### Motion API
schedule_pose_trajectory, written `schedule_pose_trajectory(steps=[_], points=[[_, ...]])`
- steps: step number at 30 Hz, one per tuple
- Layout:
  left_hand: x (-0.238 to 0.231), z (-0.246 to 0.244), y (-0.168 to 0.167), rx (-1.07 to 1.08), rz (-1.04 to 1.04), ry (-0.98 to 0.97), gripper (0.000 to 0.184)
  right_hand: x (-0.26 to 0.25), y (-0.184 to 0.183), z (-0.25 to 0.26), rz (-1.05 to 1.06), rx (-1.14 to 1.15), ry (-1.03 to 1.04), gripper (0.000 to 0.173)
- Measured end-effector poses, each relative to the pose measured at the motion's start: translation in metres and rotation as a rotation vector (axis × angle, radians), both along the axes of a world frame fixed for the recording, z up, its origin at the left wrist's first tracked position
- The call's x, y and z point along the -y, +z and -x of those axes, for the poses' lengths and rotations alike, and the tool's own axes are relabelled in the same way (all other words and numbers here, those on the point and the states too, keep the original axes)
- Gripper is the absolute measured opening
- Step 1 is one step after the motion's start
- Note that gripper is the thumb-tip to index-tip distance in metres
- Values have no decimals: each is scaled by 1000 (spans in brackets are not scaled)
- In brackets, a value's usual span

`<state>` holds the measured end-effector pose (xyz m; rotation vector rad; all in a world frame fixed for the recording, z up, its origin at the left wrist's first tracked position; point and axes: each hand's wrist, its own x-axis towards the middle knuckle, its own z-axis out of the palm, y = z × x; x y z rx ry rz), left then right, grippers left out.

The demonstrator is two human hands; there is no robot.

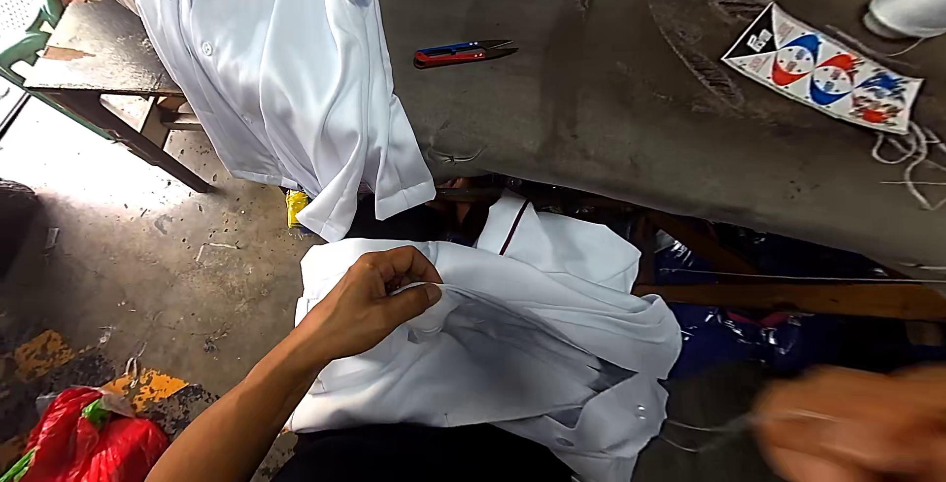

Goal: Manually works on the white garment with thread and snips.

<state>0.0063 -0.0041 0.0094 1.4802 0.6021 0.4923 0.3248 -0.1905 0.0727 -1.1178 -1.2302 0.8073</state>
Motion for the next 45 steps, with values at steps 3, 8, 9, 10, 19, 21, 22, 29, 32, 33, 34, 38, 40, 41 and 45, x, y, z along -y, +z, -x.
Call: schedule_pose_trajectory(steps=[3,8,9,10,19,21,22,29,32,33,34,38,40,41,45], points=[[-3,-1,1,17,51,-14,10,-47,-19,56,-94,244,156,18],[-10,-3,6,4,142,-70,9,-95,-60,100,-137,788,65,25],[-13,-4,7,-16,119,-87,9,-101,-65,101,-152,821,71,24],[-17,-3,9,-51,55,-108,10,-106,-68,100,-169,831,82,21],[-128,-62,115,-453,-1178,93,34,-131,-63,76,-37,590,262,20],[-163,-89,120,-635,-1226,-5,47,-134,-58,73,-11,617,278,22],[-177,-101,117,-707,-1237,-58,44,-135,-57,73,-3,642,275,23],[-166,-104,114,-640,-1273,64,27,-139,-60,71,-24,698,211,24],[-120,-60,116,-383,-904,36,26,-131,-60,70,41,725,281,28],[-104,-45,112,-332,-741,4,27,-129,-63,70,62,747,292,29],[-89,-31,104,-293,-597,-16,26,-130,-66,72,72,775,287,29],[-51,-2,48,-276,-314,59,25,-137,-78,82,96,886,270,24],[-38,-1,21,-427,-302,55,41,-137,-77,83,93,866,278,24],[-34,-3,11,-506,-297,8,49,-136,-74,81,86,834,268,24],[-31,-7,-6,-473,-213,-151,23,-120,-60,74,83,647,257,22]])
